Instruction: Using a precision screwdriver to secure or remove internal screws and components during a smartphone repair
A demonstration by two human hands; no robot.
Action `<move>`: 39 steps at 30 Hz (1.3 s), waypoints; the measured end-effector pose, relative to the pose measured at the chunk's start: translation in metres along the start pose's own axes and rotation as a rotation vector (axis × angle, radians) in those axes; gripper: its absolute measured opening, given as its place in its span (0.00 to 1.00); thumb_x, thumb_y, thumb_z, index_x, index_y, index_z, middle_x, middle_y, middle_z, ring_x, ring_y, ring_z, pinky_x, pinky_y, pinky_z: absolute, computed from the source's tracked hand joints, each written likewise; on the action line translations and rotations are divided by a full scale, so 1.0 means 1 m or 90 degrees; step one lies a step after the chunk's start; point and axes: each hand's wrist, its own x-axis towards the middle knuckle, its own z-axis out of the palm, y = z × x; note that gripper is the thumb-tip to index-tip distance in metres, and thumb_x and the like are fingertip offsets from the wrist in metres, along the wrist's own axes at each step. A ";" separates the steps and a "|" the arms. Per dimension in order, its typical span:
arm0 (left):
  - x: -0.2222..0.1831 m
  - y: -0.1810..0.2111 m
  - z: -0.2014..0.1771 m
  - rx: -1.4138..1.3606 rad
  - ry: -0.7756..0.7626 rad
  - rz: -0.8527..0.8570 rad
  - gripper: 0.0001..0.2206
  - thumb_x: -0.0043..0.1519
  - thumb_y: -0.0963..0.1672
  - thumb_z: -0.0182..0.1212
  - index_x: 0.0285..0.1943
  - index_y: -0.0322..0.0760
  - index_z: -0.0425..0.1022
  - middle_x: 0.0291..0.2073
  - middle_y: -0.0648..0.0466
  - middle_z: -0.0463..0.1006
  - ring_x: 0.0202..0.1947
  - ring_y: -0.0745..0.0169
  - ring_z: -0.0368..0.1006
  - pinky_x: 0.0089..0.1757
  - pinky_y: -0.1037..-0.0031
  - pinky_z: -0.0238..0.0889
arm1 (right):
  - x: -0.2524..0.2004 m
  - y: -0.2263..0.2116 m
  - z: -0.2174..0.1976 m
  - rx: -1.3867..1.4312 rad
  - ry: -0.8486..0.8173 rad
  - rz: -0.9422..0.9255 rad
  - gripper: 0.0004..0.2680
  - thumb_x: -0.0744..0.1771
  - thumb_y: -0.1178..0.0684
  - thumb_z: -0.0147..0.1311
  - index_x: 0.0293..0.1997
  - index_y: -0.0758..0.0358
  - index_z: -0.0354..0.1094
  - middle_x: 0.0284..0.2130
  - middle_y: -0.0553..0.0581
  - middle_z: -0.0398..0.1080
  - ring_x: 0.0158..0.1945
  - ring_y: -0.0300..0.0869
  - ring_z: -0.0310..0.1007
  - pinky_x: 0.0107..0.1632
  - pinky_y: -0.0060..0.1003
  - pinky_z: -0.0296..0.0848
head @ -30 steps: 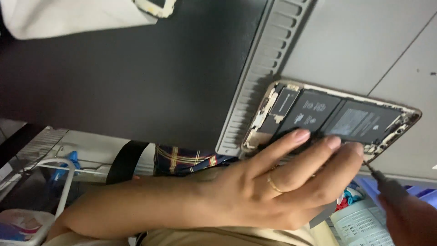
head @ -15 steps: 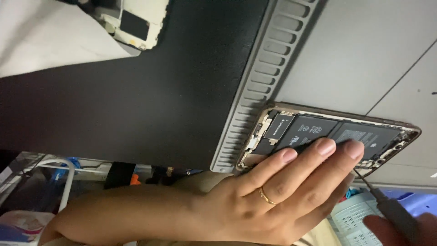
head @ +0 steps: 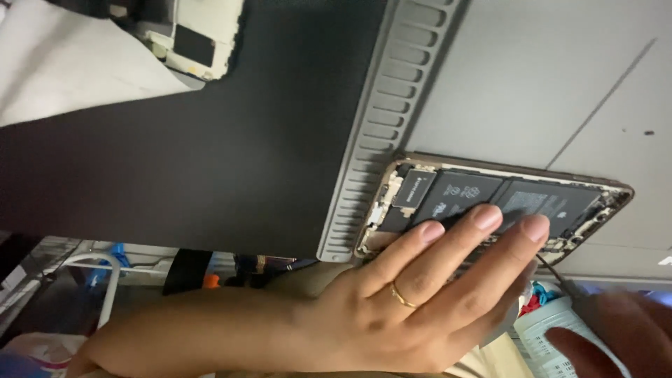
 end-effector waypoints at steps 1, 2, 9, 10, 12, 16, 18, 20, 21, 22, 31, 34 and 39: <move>0.000 0.004 0.000 -0.001 0.001 0.003 0.19 0.88 0.50 0.43 0.67 0.64 0.87 0.73 0.65 0.74 0.75 0.66 0.70 0.74 0.74 0.54 | 0.006 0.006 0.002 0.000 0.002 0.003 0.33 0.57 0.60 0.71 0.72 0.82 0.66 0.70 0.76 0.67 0.76 0.61 0.65 0.74 0.54 0.73; 0.001 0.009 0.000 -0.008 -0.001 -0.017 0.18 0.88 0.51 0.45 0.66 0.65 0.88 0.74 0.65 0.73 0.75 0.66 0.70 0.74 0.73 0.53 | 0.011 0.012 0.003 -0.009 0.021 -0.027 0.21 0.61 0.61 0.71 0.62 0.73 0.73 0.64 0.74 0.73 0.66 0.58 0.73 0.71 0.52 0.75; 0.003 0.023 -0.004 -0.012 -0.020 -0.034 0.17 0.89 0.53 0.56 0.72 0.59 0.94 0.76 0.58 0.68 0.76 0.59 0.70 0.75 0.68 0.55 | -0.023 0.078 0.013 -0.008 -0.029 -0.062 0.07 0.63 0.59 0.61 0.43 0.60 0.78 0.67 0.74 0.73 0.61 0.58 0.75 0.68 0.52 0.70; 0.004 0.023 -0.005 -0.012 -0.022 -0.032 0.17 0.89 0.53 0.56 0.72 0.59 0.94 0.76 0.58 0.68 0.76 0.59 0.70 0.75 0.68 0.55 | -0.033 0.118 0.028 -0.006 -0.029 -0.060 0.07 0.63 0.59 0.61 0.43 0.60 0.78 0.67 0.74 0.73 0.61 0.58 0.75 0.68 0.52 0.70; 0.007 0.024 -0.007 -0.006 -0.037 -0.010 0.16 0.90 0.53 0.60 0.73 0.59 0.96 0.77 0.58 0.67 0.77 0.60 0.69 0.76 0.66 0.54 | -0.055 0.197 0.061 -0.161 -0.047 -0.106 0.03 0.62 0.51 0.70 0.34 0.50 0.80 0.55 0.59 0.77 0.57 0.45 0.77 0.67 0.46 0.77; 0.016 0.032 -0.005 0.003 -0.030 -0.013 0.13 0.88 0.51 0.62 0.69 0.61 0.95 0.75 0.62 0.70 0.74 0.65 0.73 0.73 0.69 0.57 | -0.007 0.096 0.024 -0.015 0.008 -0.138 0.12 0.65 0.56 0.65 0.54 0.59 0.80 0.56 0.64 0.76 0.50 0.48 0.77 0.62 0.47 0.75; 0.018 0.037 -0.003 -0.031 -0.045 -0.030 0.12 0.87 0.51 0.63 0.64 0.62 0.95 0.75 0.61 0.70 0.74 0.65 0.71 0.73 0.67 0.57 | -0.007 0.092 0.045 0.213 -0.016 0.067 0.07 0.60 0.57 0.72 0.38 0.60 0.81 0.40 0.50 0.79 0.36 0.29 0.75 0.44 0.26 0.74; 0.022 0.041 -0.001 -0.024 -0.044 -0.034 0.09 0.86 0.51 0.67 0.63 0.62 0.95 0.73 0.63 0.71 0.72 0.66 0.73 0.71 0.68 0.57 | -0.006 0.102 0.045 0.340 -0.094 0.108 0.06 0.61 0.58 0.68 0.39 0.63 0.80 0.37 0.51 0.83 0.38 0.29 0.79 0.47 0.26 0.79; 0.024 0.042 0.001 -0.015 -0.040 -0.042 0.07 0.85 0.51 0.70 0.62 0.62 0.94 0.71 0.65 0.73 0.70 0.68 0.74 0.70 0.69 0.58 | -0.005 0.107 0.045 0.464 -0.172 0.146 0.06 0.63 0.59 0.64 0.40 0.66 0.80 0.34 0.52 0.86 0.40 0.30 0.83 0.50 0.27 0.84; 0.024 0.043 0.002 -0.015 -0.042 -0.040 0.07 0.85 0.51 0.70 0.62 0.62 0.94 0.71 0.65 0.73 0.70 0.68 0.74 0.70 0.69 0.58 | 0.039 0.048 0.055 0.467 -0.172 0.147 0.06 0.63 0.59 0.64 0.40 0.66 0.80 0.34 0.52 0.86 0.40 0.30 0.83 0.50 0.27 0.84; 0.026 0.044 0.004 0.008 -0.039 -0.042 0.05 0.81 0.54 0.71 0.57 0.62 0.89 0.68 0.68 0.76 0.65 0.73 0.78 0.67 0.71 0.60 | 0.025 -0.006 -0.017 0.298 -0.017 0.080 0.17 0.57 0.68 0.62 0.51 0.78 0.74 0.61 0.68 0.74 0.58 0.42 0.78 0.63 0.32 0.78; 0.026 0.045 0.005 -0.003 -0.041 -0.055 0.04 0.81 0.53 0.74 0.57 0.62 0.90 0.68 0.68 0.76 0.66 0.73 0.77 0.68 0.71 0.60 | 0.016 0.021 0.003 0.388 -0.060 0.195 0.13 0.61 0.69 0.57 0.50 0.81 0.74 0.54 0.66 0.77 0.56 0.41 0.80 0.62 0.35 0.82; 0.025 0.042 0.003 -0.005 -0.033 -0.046 0.05 0.82 0.52 0.70 0.56 0.62 0.91 0.69 0.66 0.75 0.66 0.73 0.79 0.68 0.71 0.59 | 0.004 0.147 0.059 0.736 -0.218 0.710 0.15 0.72 0.69 0.33 0.63 0.96 0.61 0.54 1.01 0.73 0.64 0.76 0.73 0.71 0.60 0.63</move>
